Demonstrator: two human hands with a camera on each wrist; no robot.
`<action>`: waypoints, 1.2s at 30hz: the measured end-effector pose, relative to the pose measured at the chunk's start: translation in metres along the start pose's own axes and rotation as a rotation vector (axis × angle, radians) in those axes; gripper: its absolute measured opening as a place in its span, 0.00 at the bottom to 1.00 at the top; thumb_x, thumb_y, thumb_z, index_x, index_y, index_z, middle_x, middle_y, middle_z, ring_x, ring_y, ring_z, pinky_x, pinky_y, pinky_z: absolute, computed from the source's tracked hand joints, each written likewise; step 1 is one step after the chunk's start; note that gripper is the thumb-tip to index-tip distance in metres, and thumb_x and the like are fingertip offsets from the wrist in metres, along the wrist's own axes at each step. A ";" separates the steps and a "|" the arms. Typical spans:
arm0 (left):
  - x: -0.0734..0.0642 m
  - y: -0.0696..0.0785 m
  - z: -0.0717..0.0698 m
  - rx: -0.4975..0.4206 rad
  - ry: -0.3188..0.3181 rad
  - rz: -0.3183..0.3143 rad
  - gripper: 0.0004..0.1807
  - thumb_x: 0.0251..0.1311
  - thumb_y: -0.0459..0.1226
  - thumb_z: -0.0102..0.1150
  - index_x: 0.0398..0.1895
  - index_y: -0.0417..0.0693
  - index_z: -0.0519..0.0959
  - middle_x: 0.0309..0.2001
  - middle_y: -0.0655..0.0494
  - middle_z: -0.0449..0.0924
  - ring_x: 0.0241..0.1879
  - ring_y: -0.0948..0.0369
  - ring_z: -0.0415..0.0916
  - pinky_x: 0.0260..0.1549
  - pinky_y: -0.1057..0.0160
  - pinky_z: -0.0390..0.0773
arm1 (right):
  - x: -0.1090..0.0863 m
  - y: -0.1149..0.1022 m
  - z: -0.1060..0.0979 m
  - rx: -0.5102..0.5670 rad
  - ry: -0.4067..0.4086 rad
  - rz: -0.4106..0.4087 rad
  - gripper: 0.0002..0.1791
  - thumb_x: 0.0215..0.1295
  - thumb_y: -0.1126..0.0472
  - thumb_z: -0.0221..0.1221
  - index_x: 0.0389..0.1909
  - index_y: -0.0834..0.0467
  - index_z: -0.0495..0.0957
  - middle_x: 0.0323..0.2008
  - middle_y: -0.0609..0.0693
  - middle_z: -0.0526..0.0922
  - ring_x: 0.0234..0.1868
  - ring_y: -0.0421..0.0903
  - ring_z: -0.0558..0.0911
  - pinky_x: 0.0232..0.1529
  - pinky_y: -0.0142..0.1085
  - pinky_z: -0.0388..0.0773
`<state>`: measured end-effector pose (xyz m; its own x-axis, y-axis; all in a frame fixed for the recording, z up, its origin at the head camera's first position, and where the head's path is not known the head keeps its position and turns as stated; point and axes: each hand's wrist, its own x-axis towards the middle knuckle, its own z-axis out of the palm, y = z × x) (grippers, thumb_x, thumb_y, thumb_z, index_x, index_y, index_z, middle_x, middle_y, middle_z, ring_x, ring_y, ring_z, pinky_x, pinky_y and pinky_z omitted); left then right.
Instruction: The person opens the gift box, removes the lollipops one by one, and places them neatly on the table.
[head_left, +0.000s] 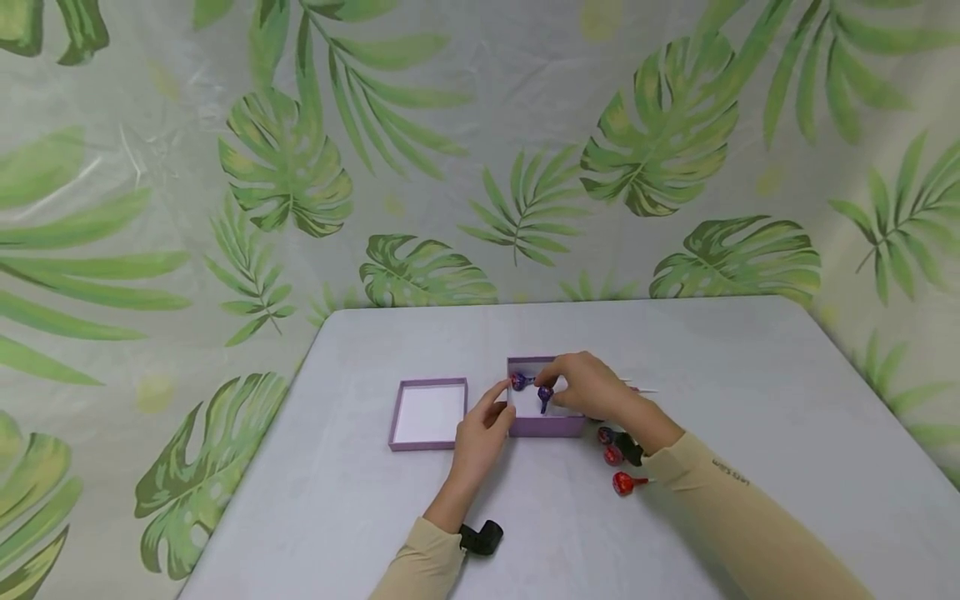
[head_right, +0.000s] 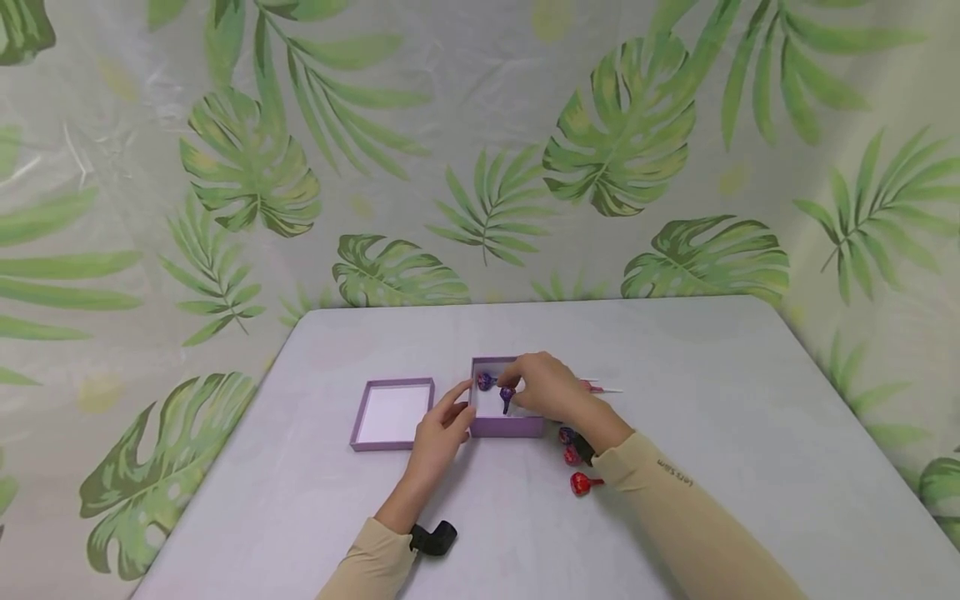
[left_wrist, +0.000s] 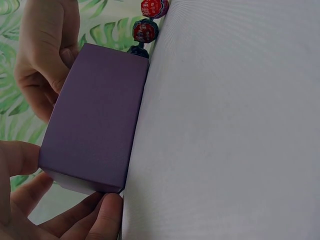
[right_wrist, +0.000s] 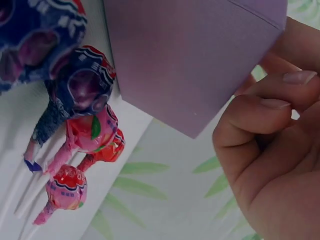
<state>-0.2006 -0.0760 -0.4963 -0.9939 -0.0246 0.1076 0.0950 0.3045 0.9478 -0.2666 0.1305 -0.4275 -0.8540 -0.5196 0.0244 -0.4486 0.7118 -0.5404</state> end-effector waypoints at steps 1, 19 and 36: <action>0.000 0.000 0.000 0.000 0.000 -0.001 0.24 0.71 0.44 0.57 0.69 0.64 0.75 0.53 0.48 0.84 0.51 0.55 0.82 0.47 0.53 0.81 | 0.000 0.000 0.001 0.008 0.004 -0.003 0.17 0.58 0.69 0.70 0.49 0.56 0.87 0.45 0.45 0.87 0.51 0.50 0.82 0.50 0.49 0.78; -0.002 0.001 0.001 0.001 -0.007 -0.002 0.23 0.71 0.43 0.57 0.69 0.63 0.75 0.53 0.48 0.84 0.50 0.55 0.82 0.47 0.53 0.81 | -0.007 0.000 0.008 0.131 0.051 -0.054 0.13 0.62 0.61 0.69 0.48 0.50 0.87 0.38 0.39 0.84 0.36 0.47 0.80 0.34 0.42 0.76; 0.000 -0.001 0.000 -0.005 -0.008 -0.002 0.23 0.71 0.44 0.57 0.69 0.65 0.75 0.53 0.49 0.84 0.51 0.55 0.82 0.48 0.52 0.81 | -0.015 -0.001 0.004 0.250 0.240 -0.014 0.15 0.64 0.54 0.69 0.51 0.48 0.86 0.40 0.41 0.84 0.27 0.48 0.76 0.24 0.40 0.74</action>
<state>-0.2007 -0.0763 -0.4968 -0.9945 -0.0181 0.1031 0.0930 0.2993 0.9496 -0.2521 0.1362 -0.4306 -0.8991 -0.3816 0.2144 -0.4077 0.5520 -0.7274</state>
